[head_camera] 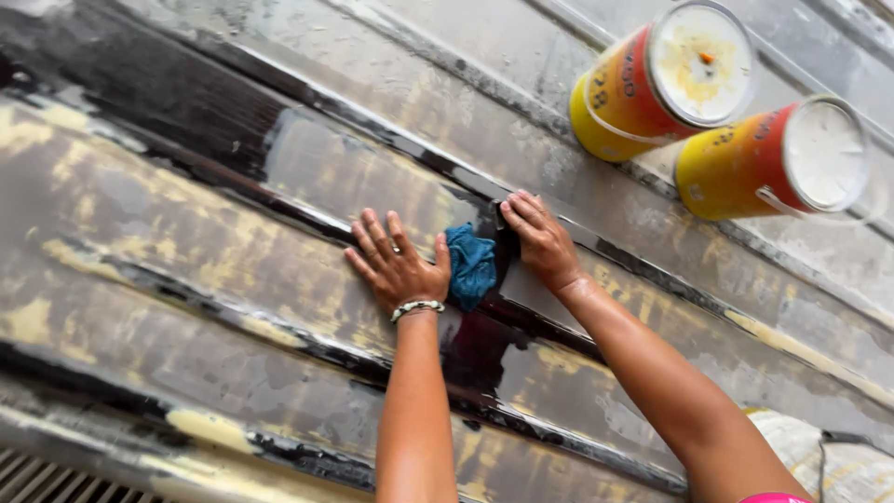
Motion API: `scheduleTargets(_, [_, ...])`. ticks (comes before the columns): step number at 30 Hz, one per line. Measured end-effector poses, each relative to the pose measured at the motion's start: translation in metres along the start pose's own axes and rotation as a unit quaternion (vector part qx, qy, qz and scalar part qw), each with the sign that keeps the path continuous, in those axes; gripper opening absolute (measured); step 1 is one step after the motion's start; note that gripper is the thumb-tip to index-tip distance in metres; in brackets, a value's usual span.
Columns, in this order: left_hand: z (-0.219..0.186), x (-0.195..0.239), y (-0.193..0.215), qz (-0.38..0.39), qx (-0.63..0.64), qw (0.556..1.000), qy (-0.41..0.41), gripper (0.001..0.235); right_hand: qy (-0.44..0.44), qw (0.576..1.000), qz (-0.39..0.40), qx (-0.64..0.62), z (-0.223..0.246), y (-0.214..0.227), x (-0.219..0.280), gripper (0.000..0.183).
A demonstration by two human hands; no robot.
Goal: Sanding the roof of a vehicle using a sanding block and water.
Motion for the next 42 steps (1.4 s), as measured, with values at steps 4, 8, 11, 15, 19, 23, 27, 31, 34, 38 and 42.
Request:
scheduleTargets(4, [-0.003,0.000,-0.007,0.008,-0.013,1.000,-0.004,0.081,0.009,1.000,-0.011,-0.021,0.026,-0.029,-0.053,0.048])
scheduleTargets(8, [-0.002,0.007,0.000,0.029,-0.029,0.999,-0.005,0.080,-0.005,0.999,0.000,-0.047,0.023,-0.020,-0.038,0.049])
scheduleTargets(11, [-0.002,-0.001,0.000,0.013,-0.012,1.000,-0.006,0.081,0.000,1.000,0.000,-0.023,0.005,-0.006,-0.021,0.051])
scheduleTargets(15, [0.000,-0.002,0.000,0.016,-0.013,1.000,0.003,0.082,0.000,1.000,0.002,-0.017,0.031,-0.034,-0.052,0.050])
scheduleTargets(19, [-0.002,0.004,-0.001,0.018,-0.026,0.999,-0.009,0.080,0.000,0.999,0.003,-0.045,0.038,-0.035,-0.064,0.051])
scheduleTargets(23, [-0.002,-0.003,0.003,0.004,-0.017,1.000,-0.009,0.081,0.010,1.000,0.008,-0.028,0.029,-0.022,-0.049,0.049])
scheduleTargets(27, [0.001,0.000,0.000,0.005,-0.025,1.000,-0.011,0.080,0.006,1.000,-0.009,-0.021,0.041,-0.048,-0.071,0.046])
scheduleTargets(31, [-0.001,0.005,0.001,0.009,-0.022,1.000,-0.006,0.080,-0.009,0.999,-0.011,-0.050,0.027,-0.023,-0.046,0.046])
scheduleTargets(34, [-0.004,-0.004,0.000,0.000,-0.023,1.000,-0.010,0.081,0.014,1.000,-0.001,0.026,0.017,-0.007,-0.027,0.048])
scheduleTargets(38, [0.000,0.006,0.001,0.012,-0.019,1.000,-0.005,0.082,0.027,0.996,-0.002,0.082,0.041,-0.034,-0.060,0.043])
scheduleTargets(42, [0.003,0.006,-0.007,0.027,-0.039,0.999,-0.007,0.080,0.015,0.997,-0.064,0.042,0.052,-0.065,-0.108,0.047])
Point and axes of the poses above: each hand's wrist, its own x-axis away from the middle knuckle, its own y-axis out of the back of the hand, z = x × y, the point moved 10 cm from there along -x, towards the middle knuckle, and after that the axes turned 13 degrees about -z, right-handed, at the moved point
